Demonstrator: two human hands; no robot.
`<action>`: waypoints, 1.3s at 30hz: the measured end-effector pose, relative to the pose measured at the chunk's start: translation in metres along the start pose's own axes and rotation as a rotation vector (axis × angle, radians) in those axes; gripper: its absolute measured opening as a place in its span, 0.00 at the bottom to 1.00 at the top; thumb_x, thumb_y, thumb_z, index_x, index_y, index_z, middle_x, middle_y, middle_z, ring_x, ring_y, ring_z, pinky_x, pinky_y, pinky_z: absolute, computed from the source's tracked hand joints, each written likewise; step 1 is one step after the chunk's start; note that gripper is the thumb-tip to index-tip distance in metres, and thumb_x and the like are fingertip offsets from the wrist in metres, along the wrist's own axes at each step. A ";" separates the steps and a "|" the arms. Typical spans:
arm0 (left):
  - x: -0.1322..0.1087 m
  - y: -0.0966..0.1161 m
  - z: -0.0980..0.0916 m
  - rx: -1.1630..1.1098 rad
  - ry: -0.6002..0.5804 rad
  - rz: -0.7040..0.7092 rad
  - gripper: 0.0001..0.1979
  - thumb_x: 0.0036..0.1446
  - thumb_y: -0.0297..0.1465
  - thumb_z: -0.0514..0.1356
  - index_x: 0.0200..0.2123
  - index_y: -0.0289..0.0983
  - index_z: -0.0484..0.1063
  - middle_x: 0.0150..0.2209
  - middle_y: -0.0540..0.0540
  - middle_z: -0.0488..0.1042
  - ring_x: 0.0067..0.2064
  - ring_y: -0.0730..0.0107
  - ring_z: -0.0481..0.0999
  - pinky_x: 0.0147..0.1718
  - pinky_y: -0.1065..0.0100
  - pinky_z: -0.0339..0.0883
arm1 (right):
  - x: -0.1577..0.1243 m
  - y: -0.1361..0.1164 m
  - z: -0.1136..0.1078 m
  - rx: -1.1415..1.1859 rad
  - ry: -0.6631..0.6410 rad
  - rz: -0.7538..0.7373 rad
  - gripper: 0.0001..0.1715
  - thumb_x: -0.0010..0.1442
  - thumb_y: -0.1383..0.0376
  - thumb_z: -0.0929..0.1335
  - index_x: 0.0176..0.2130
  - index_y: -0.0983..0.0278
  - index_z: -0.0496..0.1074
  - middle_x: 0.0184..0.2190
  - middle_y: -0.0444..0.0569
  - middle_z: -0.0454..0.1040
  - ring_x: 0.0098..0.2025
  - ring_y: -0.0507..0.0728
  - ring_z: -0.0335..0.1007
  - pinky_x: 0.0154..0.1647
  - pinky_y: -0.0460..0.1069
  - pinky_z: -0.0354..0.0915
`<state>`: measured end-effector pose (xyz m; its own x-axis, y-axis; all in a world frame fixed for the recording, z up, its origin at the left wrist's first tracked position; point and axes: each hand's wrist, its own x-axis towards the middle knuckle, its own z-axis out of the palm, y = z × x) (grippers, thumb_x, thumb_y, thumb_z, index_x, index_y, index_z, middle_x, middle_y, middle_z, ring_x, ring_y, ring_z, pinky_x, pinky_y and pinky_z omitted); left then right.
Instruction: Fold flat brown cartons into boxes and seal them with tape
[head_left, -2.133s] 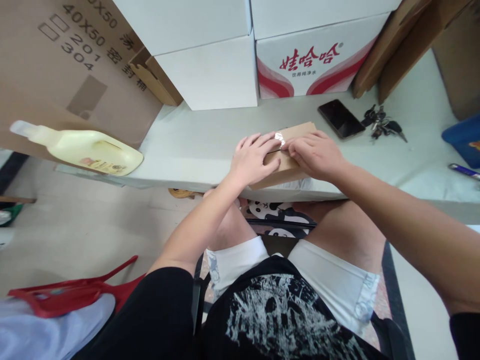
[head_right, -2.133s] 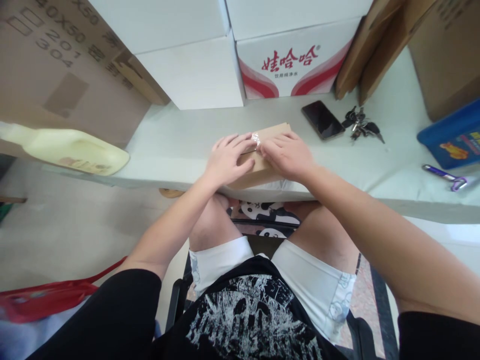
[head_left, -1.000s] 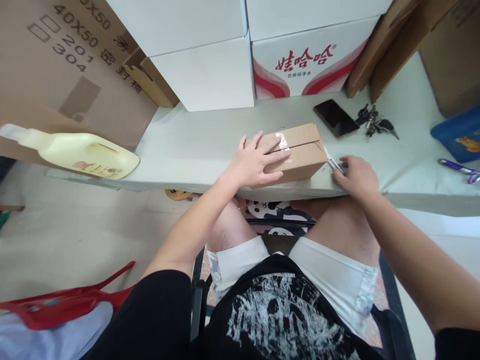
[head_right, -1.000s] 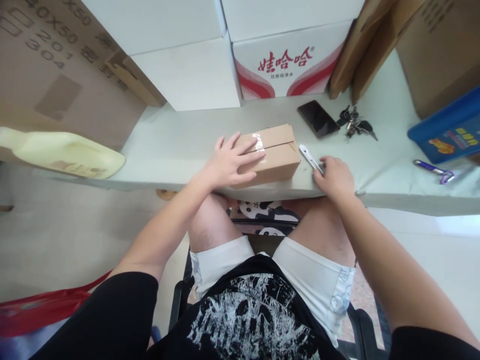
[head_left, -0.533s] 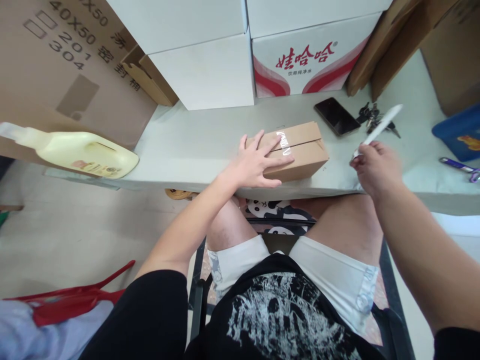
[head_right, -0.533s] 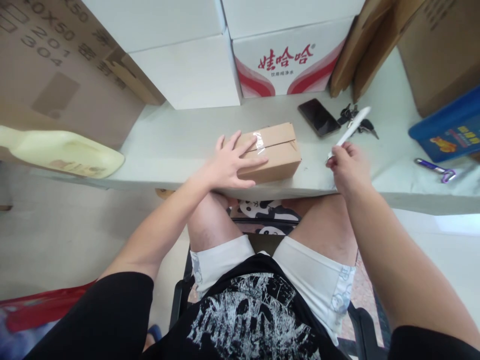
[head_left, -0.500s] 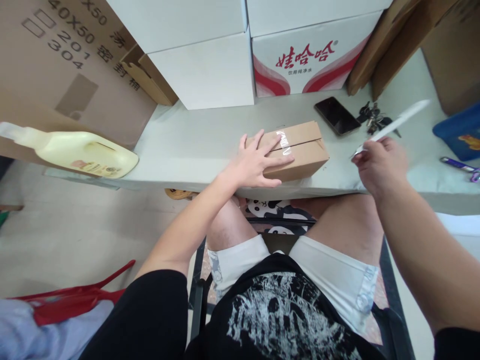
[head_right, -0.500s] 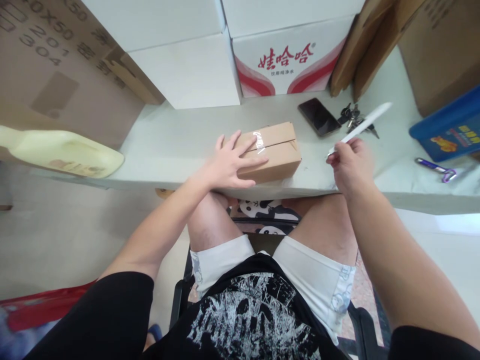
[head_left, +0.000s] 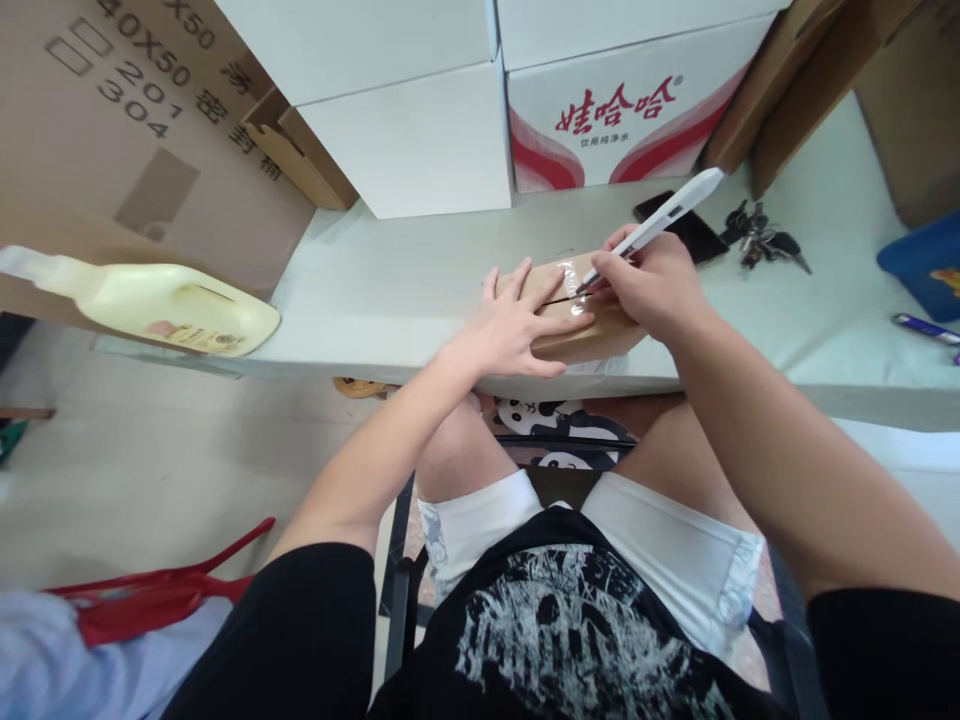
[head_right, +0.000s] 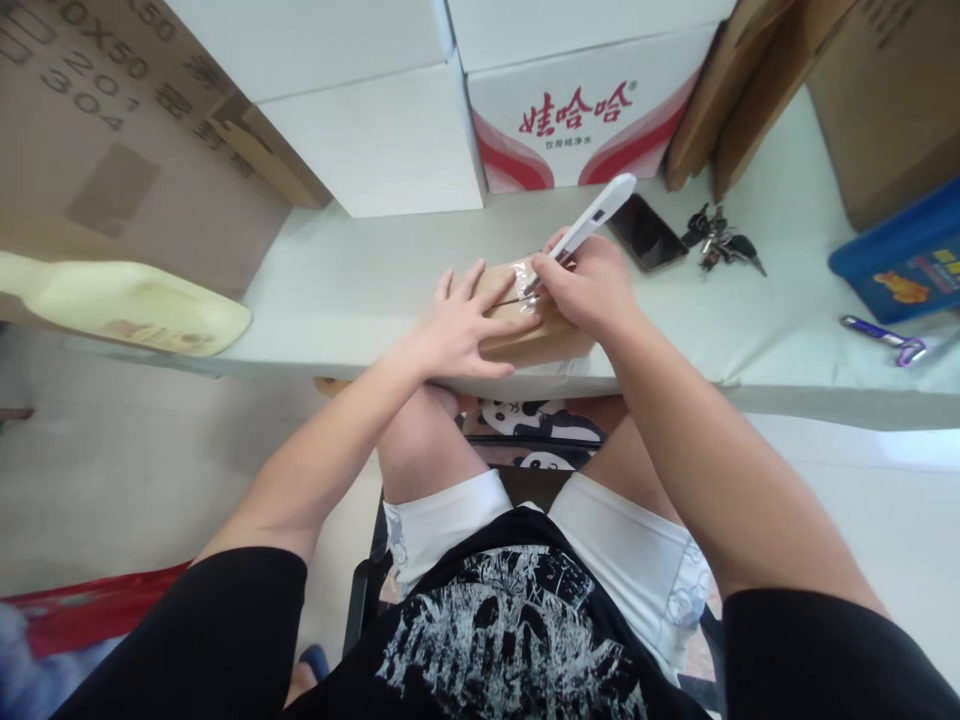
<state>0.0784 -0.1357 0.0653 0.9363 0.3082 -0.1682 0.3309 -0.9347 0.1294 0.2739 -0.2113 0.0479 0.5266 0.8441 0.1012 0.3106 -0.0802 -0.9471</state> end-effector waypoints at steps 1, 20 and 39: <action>0.000 0.000 0.000 0.000 0.000 -0.001 0.37 0.58 0.50 0.67 0.70 0.60 0.64 0.80 0.48 0.43 0.78 0.22 0.37 0.69 0.22 0.34 | 0.000 0.001 0.000 -0.039 -0.007 -0.013 0.08 0.57 0.63 0.73 0.28 0.59 0.71 0.21 0.44 0.75 0.28 0.60 0.77 0.33 0.55 0.74; 0.003 0.017 0.002 -0.007 0.059 -0.030 0.38 0.64 0.48 0.61 0.74 0.54 0.57 0.79 0.48 0.49 0.79 0.34 0.43 0.72 0.31 0.37 | -0.012 0.011 -0.010 0.085 0.071 -0.059 0.16 0.61 0.52 0.71 0.30 0.59 0.68 0.20 0.43 0.67 0.21 0.53 0.64 0.24 0.52 0.64; 0.003 0.017 0.003 0.007 0.034 -0.040 0.44 0.61 0.50 0.61 0.76 0.48 0.52 0.79 0.49 0.47 0.79 0.35 0.41 0.73 0.30 0.36 | -0.018 0.011 -0.012 0.093 0.068 -0.111 0.19 0.62 0.49 0.71 0.30 0.57 0.66 0.20 0.41 0.66 0.20 0.53 0.61 0.23 0.52 0.60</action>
<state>0.0860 -0.1509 0.0646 0.9257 0.3513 -0.1402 0.3678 -0.9226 0.1165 0.2772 -0.2338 0.0393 0.5467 0.8067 0.2243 0.2972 0.0635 -0.9527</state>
